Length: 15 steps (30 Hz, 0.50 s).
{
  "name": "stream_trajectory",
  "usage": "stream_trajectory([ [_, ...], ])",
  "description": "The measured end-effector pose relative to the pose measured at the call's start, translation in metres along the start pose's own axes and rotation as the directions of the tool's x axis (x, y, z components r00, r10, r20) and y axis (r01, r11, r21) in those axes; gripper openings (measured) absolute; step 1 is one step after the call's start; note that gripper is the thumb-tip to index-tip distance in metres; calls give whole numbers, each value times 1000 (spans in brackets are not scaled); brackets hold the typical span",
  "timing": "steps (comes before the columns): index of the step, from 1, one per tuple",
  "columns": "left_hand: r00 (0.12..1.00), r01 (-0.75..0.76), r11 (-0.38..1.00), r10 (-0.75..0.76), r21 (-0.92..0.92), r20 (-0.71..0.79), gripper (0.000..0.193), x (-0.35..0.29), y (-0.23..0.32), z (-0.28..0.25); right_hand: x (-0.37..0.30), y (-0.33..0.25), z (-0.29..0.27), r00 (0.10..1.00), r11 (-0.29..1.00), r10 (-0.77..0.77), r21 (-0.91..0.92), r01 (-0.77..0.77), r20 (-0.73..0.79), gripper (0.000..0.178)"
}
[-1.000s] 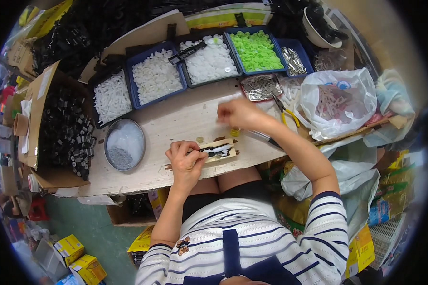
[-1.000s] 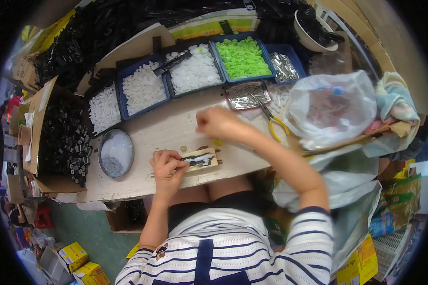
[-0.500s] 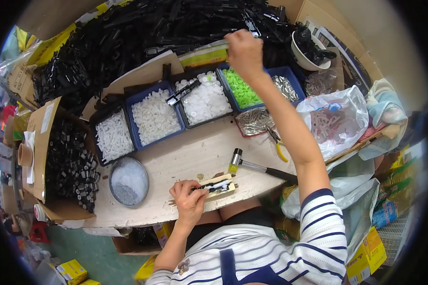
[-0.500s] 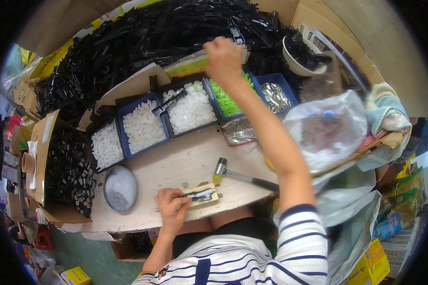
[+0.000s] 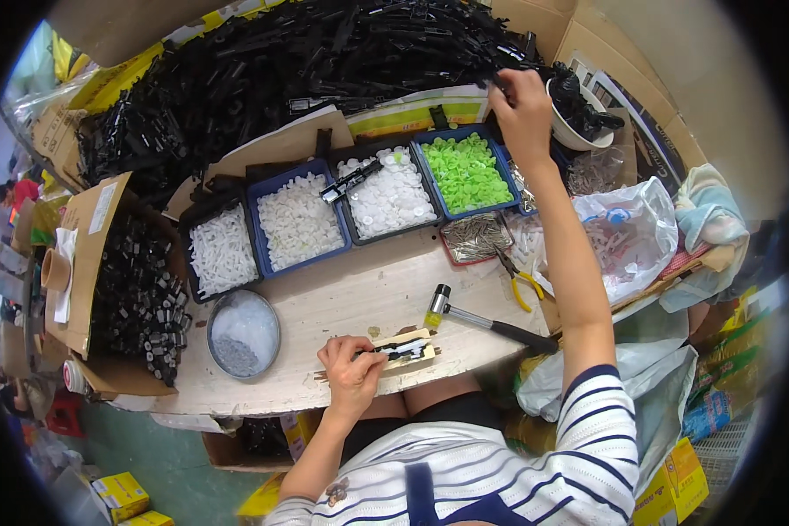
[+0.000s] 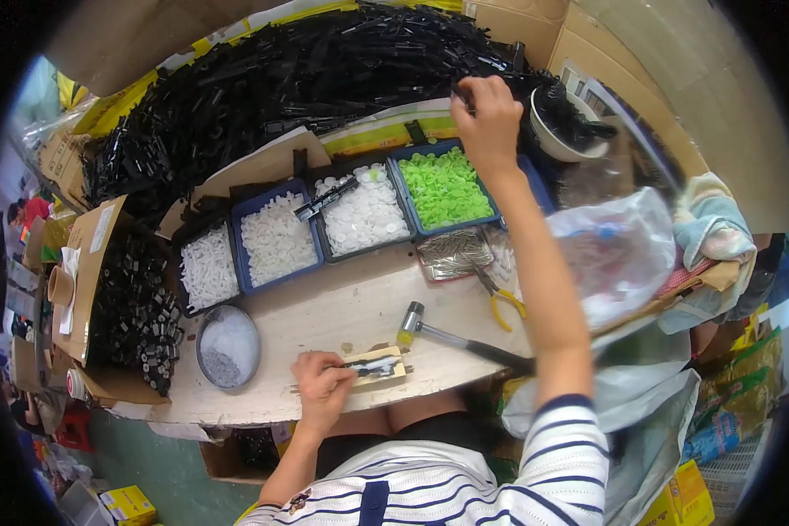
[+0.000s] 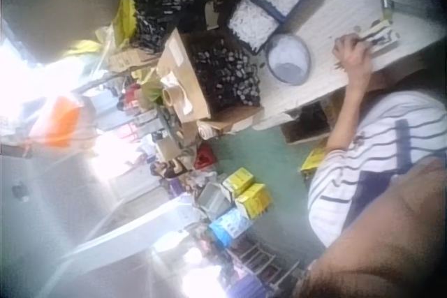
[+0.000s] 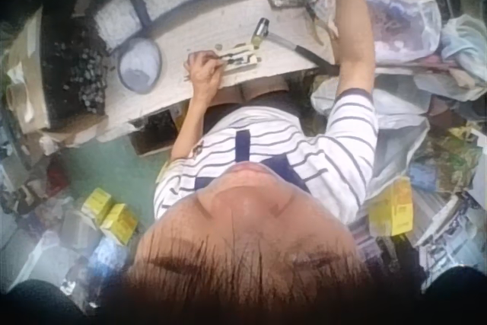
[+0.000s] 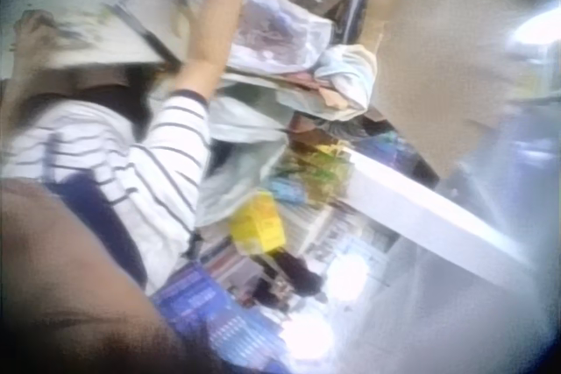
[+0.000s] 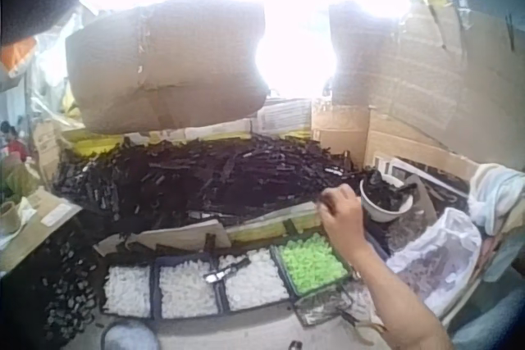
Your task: Assembling small plastic components into a toy assembly using hands and a small hammer.
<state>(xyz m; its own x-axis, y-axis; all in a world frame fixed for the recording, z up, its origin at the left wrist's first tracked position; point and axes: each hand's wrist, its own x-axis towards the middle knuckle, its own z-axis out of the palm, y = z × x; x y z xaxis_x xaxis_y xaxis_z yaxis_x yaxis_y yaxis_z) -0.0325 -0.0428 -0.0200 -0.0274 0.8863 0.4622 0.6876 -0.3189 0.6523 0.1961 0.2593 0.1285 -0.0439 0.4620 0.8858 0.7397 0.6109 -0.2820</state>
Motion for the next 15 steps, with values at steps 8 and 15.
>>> stream_trajectory([
  [8,1000,3,998,-5,69,18,8,1,-3,2,-67,-70,-62,800,440,210,676,-591,563,15],
  [15,989,79,996,-83,-38,-120,24,-3,-8,-18,-153,-127,-59,460,769,-41,322,-552,887,43],
])
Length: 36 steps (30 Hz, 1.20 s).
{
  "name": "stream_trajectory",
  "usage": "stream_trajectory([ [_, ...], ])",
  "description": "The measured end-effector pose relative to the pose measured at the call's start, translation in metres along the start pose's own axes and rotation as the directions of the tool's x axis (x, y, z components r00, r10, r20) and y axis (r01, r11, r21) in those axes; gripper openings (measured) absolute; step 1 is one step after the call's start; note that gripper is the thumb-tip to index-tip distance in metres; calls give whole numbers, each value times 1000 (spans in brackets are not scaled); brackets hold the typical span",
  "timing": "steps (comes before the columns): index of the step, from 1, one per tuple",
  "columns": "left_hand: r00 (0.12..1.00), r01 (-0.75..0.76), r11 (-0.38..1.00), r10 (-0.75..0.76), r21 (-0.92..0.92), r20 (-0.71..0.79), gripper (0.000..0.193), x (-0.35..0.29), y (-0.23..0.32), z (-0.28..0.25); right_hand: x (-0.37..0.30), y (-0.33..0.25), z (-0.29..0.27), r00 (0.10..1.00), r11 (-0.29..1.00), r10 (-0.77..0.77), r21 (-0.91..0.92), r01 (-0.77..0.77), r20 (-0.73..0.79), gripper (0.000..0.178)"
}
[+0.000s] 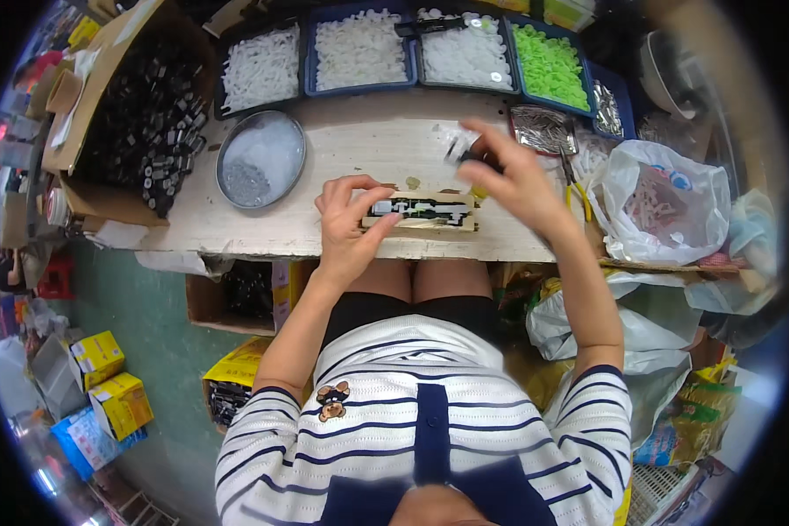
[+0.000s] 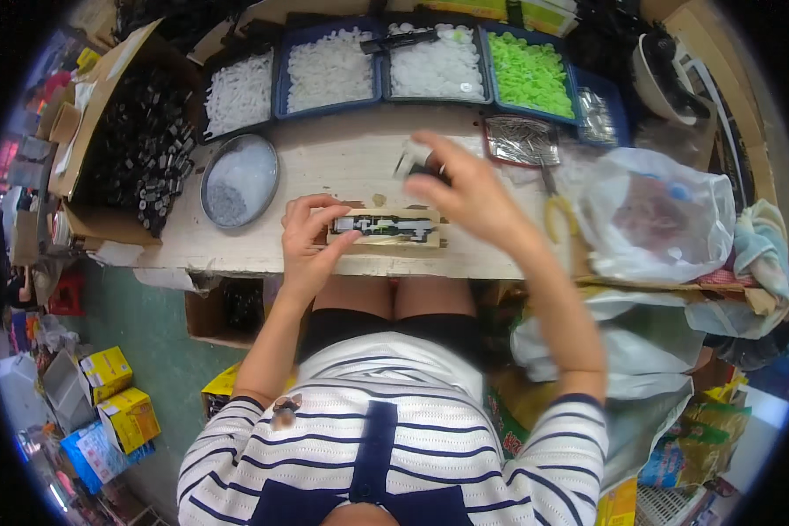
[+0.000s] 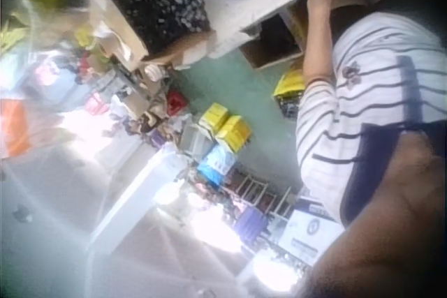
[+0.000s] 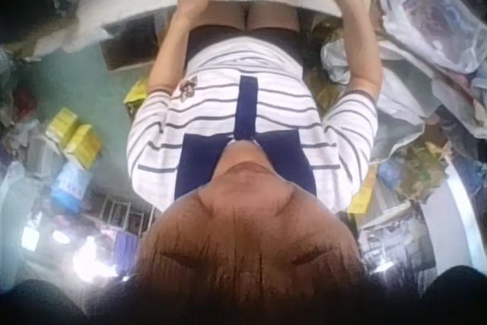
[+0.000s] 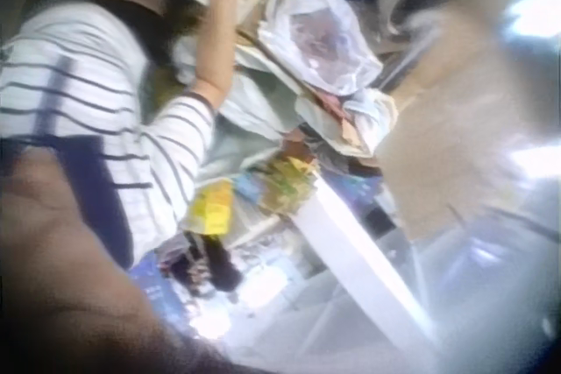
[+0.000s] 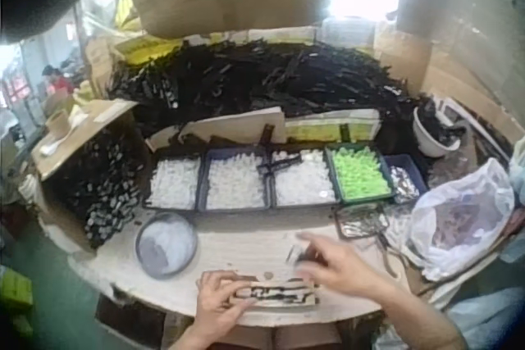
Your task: Assembling small plastic components into a toy assembly using hands and a small hammer.
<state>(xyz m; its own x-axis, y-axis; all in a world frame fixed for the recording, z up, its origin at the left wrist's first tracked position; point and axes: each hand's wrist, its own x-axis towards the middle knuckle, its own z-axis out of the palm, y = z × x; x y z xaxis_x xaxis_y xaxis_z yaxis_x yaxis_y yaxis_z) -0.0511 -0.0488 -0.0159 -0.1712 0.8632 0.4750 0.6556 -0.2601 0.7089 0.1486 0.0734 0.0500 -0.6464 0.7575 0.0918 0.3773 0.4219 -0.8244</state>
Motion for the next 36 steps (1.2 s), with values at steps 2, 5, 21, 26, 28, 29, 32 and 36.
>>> stream_trajectory([
  [2,993,108,990,-112,-86,-44,26,-11,-10,-7,-8,-4,23,984,971,-179,-159,180,17,36],
  [5,989,130,988,-136,-79,-65,26,-23,-13,-20,-16,-12,47,971,939,-224,-249,238,83,30],
  [21,984,159,977,-168,-140,-55,28,-25,-15,-17,1,-12,96,944,878,-317,-351,327,86,15],
  [26,997,72,997,-72,-18,-32,29,-19,-4,-17,-1,-17,92,963,920,-239,-287,266,126,15],
  [28,999,28,1000,-28,14,-36,29,-19,1,-20,-2,-19,88,968,967,-168,-161,199,187,15],
  [29,995,96,992,-96,-76,-1,28,-21,3,-21,-3,-21,84,968,967,-167,-160,198,188,15],
  [32,942,330,853,-327,-404,79,25,-23,5,-23,-5,-26,78,959,987,-131,-63,151,252,20],
  [36,803,501,407,-547,-764,236,22,-7,6,-32,-8,-27,74,899,847,-433,-307,433,71,30],
])
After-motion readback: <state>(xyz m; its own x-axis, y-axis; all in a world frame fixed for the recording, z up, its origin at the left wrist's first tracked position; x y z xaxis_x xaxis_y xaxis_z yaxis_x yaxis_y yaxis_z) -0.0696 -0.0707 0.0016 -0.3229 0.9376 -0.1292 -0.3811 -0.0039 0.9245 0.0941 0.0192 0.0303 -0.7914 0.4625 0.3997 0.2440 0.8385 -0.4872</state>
